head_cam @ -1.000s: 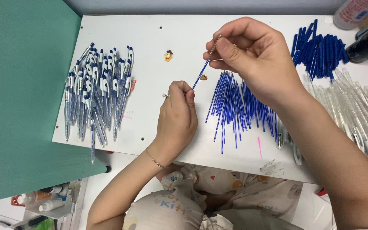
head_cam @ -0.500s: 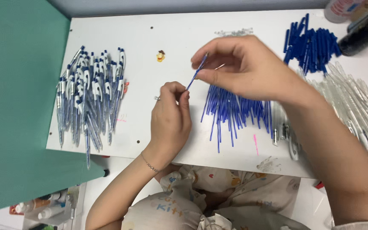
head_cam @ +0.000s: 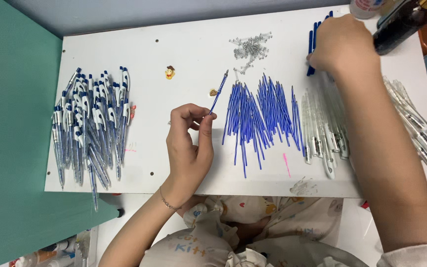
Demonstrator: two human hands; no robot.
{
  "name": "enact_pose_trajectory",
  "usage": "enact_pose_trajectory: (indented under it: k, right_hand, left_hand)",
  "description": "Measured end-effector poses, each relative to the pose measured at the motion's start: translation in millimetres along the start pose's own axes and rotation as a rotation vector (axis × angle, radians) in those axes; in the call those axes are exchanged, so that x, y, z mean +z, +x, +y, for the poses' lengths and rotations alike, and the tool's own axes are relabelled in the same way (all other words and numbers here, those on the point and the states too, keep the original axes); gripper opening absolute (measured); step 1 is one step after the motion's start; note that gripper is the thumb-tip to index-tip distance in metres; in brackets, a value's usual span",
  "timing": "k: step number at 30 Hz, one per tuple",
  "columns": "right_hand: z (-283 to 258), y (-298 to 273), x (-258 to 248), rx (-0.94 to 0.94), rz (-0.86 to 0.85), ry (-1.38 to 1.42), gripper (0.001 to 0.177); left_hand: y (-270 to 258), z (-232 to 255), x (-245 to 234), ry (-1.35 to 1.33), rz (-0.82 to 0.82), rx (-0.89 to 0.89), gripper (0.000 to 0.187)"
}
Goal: The person assembles pens by hand, inserting blue ink refills into white and blue pen bodies, adding springs, and clicking the caps into place.
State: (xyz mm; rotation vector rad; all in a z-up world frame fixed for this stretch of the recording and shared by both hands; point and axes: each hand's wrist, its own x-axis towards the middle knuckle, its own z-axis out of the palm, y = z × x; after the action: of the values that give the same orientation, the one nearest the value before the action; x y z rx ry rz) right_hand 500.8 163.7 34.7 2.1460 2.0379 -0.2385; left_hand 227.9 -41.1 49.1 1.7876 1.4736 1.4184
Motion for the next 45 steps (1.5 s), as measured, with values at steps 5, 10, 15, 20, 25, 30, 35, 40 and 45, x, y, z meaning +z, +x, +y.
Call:
enact_pose_trajectory:
  k: [5,10,15,20,25,30,35,40,45]
  right_hand:
    - [-4.7,19.6,21.9,0.007,-0.022,-0.111,0.038]
    - [-9.7,14.7,22.0,-0.013,-0.031,-0.137,0.035]
    - [-9.7,2.5,8.8,-0.008,0.001,-0.139,0.039]
    - [-2.7,-65.1,-58.6,-0.114,-0.026,0.078,0.027]
    - [-7.9,-88.5,-62.2,-0.050,-0.096,-0.017,0.038]
    - [-11.0,-69.6,-43.1,0.190,-0.198,0.018,0.025]
    - [-5.9,-38.2,-20.4,0.148,-0.264,-0.087,0.016]
    - [-1.6,-40.0,-25.9,0.097,-0.241,-0.112,0.033]
    - [32.1,-78.4,-56.6,0.028,0.007,-0.120,0.031]
  left_hand:
    - [-1.1,0.1,0.8,-0.004,-0.013,-0.017,0.009]
    - [-1.8,0.4,0.9,0.021,-0.044,-0.002,0.008]
    - [-3.6,-2.9,0.7,0.018,-0.057,-0.009,0.015]
    - [-4.2,-5.2,0.7,0.052,-0.076,0.002,0.020]
    - [-5.3,-1.8,2.9,0.019,-0.097,-0.020,0.018]
    - [-7.6,1.1,2.0,0.027,-0.113,-0.033,0.016]
    - [-8.0,1.4,2.5,0.023,-0.112,-0.033,0.018]
    - [-5.8,3.0,3.2,0.034,-0.145,0.081,0.024]
    - [-6.1,5.1,5.0,0.007,-0.148,0.096,0.022]
